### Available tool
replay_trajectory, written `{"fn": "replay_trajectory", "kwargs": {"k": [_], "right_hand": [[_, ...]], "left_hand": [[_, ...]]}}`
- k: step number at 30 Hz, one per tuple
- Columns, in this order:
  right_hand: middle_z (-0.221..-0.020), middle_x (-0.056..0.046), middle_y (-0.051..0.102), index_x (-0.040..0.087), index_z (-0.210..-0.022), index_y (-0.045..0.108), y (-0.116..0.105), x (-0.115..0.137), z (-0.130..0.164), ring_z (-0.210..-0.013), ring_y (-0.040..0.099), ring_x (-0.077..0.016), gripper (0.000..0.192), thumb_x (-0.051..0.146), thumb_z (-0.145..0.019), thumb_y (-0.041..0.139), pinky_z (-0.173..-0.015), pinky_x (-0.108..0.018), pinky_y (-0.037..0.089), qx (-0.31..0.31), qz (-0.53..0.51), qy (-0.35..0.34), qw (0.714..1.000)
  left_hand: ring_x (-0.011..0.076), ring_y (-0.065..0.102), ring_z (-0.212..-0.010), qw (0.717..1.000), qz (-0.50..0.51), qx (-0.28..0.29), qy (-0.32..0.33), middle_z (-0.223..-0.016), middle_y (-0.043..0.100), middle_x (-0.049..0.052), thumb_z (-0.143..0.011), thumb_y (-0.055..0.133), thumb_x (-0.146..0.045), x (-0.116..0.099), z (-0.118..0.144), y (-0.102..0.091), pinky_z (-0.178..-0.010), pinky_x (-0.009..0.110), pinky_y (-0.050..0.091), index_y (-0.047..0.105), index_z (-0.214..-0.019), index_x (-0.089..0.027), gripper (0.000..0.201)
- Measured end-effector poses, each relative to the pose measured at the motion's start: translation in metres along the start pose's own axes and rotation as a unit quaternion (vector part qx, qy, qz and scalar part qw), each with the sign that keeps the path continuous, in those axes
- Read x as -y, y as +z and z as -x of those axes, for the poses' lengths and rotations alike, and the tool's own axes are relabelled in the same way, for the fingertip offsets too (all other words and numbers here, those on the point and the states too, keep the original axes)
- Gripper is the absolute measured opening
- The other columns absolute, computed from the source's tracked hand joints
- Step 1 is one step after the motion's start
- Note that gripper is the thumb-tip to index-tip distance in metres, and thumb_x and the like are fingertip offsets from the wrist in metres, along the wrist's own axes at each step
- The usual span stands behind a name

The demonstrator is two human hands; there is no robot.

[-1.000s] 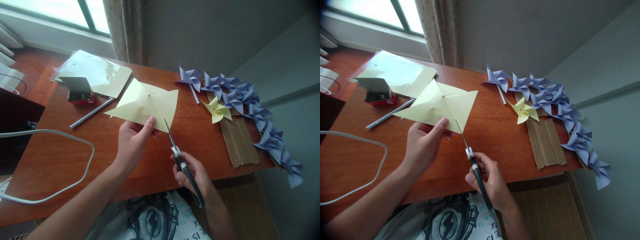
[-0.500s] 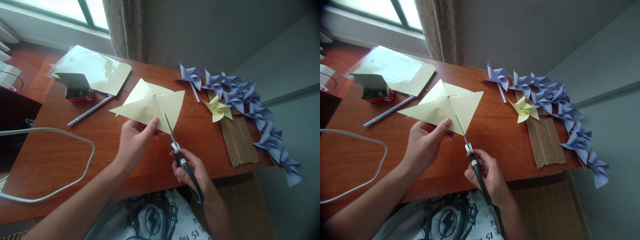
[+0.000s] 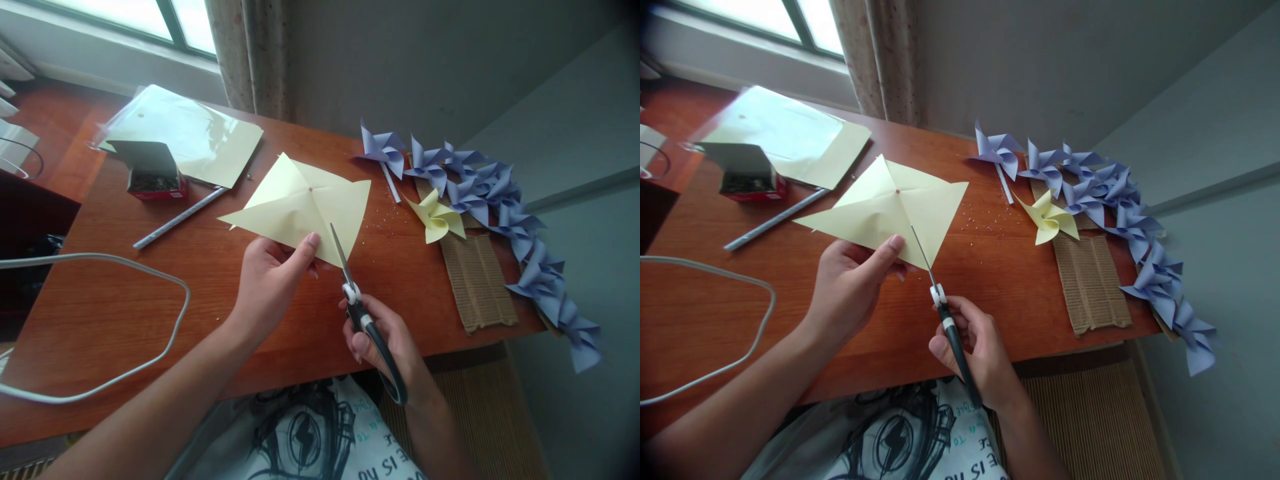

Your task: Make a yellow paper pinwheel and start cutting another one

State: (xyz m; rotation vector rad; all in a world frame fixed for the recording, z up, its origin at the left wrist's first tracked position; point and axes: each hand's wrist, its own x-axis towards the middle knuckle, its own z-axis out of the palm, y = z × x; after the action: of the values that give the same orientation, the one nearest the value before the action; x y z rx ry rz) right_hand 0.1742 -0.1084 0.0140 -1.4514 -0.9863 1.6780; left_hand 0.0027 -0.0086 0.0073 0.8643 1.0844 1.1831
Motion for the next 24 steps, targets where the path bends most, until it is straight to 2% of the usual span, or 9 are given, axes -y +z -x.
{"fn": "replay_trajectory", "kwargs": {"k": [24], "right_hand": [[-0.074,0.001,0.056,0.017,-0.118,0.06,0.0005,0.0017,-0.001,-0.059,0.046,-0.011,0.059,0.058,-0.081,0.077,-0.054,-0.025,0.035,0.001,0.009,-0.005,1.0]], "left_hand": [[0.0166,0.065,-0.056,1.0,0.005,-0.008,-0.007,-0.067,0.073,0.005,-0.081,0.078,-0.034,-0.0004,-0.0002,0.0007,-0.054,0.026,0.05,0.072,-0.077,-0.015,0.02]]}}
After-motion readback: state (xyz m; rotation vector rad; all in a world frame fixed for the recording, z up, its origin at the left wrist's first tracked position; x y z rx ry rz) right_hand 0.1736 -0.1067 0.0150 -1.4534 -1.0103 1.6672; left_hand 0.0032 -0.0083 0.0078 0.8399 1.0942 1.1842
